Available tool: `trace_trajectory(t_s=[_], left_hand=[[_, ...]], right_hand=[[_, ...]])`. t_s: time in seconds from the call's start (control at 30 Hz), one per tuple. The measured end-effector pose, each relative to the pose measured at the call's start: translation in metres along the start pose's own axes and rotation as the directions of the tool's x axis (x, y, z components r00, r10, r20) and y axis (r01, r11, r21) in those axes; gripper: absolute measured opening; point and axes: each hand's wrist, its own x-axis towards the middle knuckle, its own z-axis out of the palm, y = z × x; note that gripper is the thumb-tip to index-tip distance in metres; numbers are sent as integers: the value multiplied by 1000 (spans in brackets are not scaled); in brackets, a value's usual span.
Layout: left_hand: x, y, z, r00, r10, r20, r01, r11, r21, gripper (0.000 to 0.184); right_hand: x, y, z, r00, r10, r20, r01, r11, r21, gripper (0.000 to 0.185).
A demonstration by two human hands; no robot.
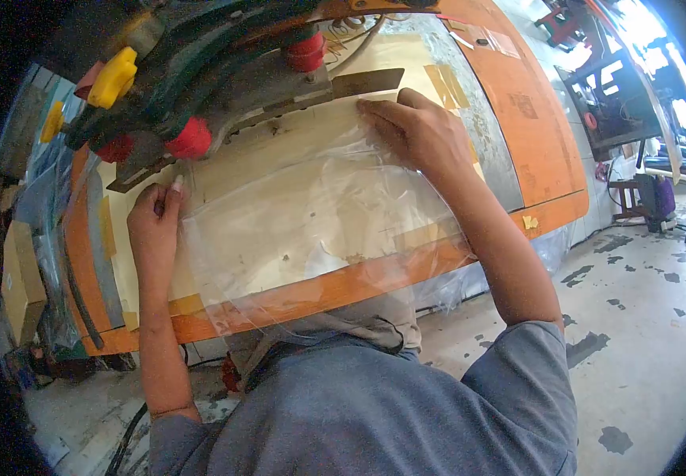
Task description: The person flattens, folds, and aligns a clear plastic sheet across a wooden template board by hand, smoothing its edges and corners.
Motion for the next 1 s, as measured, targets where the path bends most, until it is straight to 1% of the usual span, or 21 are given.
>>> trace_trajectory(t_s=[0.1,0.33,0.4,0.5,0.83,0.9,1.0], left_hand=[[-1,3,-1,1000,0,-7,0,1000,11,45],[-1,3,-1,1000,2,0,-2,1000,28,44],[-1,1,0,999,32,-29,-31,999,25,43],[-1,4,-1,1000,0,-16,1,1000,22,44],[0,0,0,1000,16,-8,-16,1000,8,43],[-1,2,-1,1000,2,-3,-2,1000,30,44],[-1,4,-1,1000,-29,6,29,999,21,45]], right_hand=[[2,-4,-4,999,42,30,-43,999,9,22],[1,-3,-2,999,37,11,-37,999,9,23],[1,-4,-1,998,65,22,-65,998,-10,23],[0,0,1,1000,26,-1,-26,1000,16,23],[0,1,1,1000,6,0,-6,1000,25,25],[-1,4,3,1000,-5,3,5,1000,17,26],[0,-1,-1,999,33,26,-33,999,6,23]])
